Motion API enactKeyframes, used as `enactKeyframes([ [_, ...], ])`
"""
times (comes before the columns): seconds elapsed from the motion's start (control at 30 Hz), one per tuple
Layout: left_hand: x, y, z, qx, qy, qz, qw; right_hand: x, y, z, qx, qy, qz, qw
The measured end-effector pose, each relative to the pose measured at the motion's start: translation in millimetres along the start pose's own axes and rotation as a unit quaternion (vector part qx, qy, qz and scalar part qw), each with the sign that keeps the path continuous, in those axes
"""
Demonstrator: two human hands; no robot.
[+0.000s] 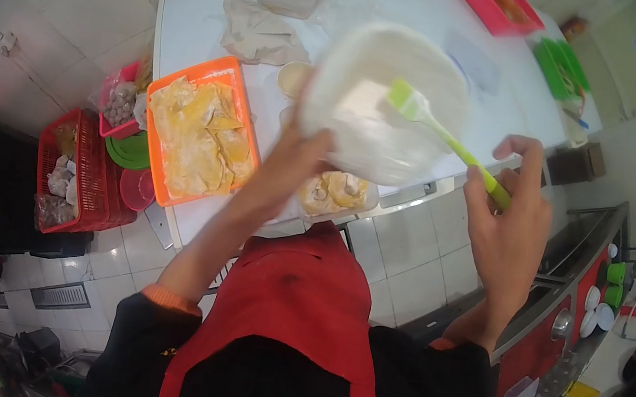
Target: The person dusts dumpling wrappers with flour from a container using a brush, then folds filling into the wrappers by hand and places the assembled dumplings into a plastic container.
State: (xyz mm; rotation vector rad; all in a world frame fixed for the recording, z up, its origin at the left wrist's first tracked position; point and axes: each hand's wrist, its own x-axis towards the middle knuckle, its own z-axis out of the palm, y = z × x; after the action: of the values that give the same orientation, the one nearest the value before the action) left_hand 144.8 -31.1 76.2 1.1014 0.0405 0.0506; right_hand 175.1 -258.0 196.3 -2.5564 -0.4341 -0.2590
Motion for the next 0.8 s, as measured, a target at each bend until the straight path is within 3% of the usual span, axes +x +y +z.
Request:
enactKeyframes([
  [0.1,45.4,-43.6,53.7,-0.158,-0.063,-0.061,0.984,11.8,46.1,14.3,-0.067,0.041,-0.002,0.997],
  [0.2,97.2,-118.5,101.3,-0.239,-0.057,-0.159,0.956,30.6,106.7,30.7,-0.119,0.029,0.034,0.992],
  [0.3,136.5,-160.3,123.7,-0.229,0.035,-0.234,0.944,55.8,183.9,59.4,-0.089,0.046,-0.015,0.995],
  [0.37,153.4,-178.9,126.4,-0.191,0.037,-0.244,0.950,71.1,212.2,70.8,-0.098,-0.016,0.037,0.994],
  [0.5,152.1,-179.5,105.0,-0.198,0.053,-0.202,0.958,89.3,240.8,98.5,-0.078,0.012,-0.010,0.997],
  [0.57,123.9,-148.4,57.5,-0.068,-0.020,-0.181,0.981,99.0,249.7,97.1,-0.035,0.005,0.054,0.998],
  [0.63,98.2,-128.6,-11.7,0.047,0.093,-0.056,0.993,105.0,223.7,90.6,-0.090,0.026,0.066,0.993],
  [0.67,87.6,-139.4,-60.9,0.219,0.179,0.186,0.941,109.6,204.6,86.7,-0.065,0.072,0.068,0.993],
  [0.7,65.8,-95.3,-76.1,0.279,0.359,0.026,0.890,113.0,188.3,86.7,-0.042,0.118,0.072,0.989],
  [0.73,50.0,-85.1,-105.2,0.411,0.436,0.106,0.794,117.8,175.5,91.4,-0.046,0.146,0.047,0.987],
  [0.77,34.5,-70.3,-138.7,0.584,0.465,0.029,0.665,122.0,165.2,100.8,-0.046,0.143,0.048,0.988],
  [0.8,23.2,-70.1,-167.1,0.662,0.483,-0.047,0.571,126.3,155.5,113.8,0.025,0.128,0.001,0.991],
])
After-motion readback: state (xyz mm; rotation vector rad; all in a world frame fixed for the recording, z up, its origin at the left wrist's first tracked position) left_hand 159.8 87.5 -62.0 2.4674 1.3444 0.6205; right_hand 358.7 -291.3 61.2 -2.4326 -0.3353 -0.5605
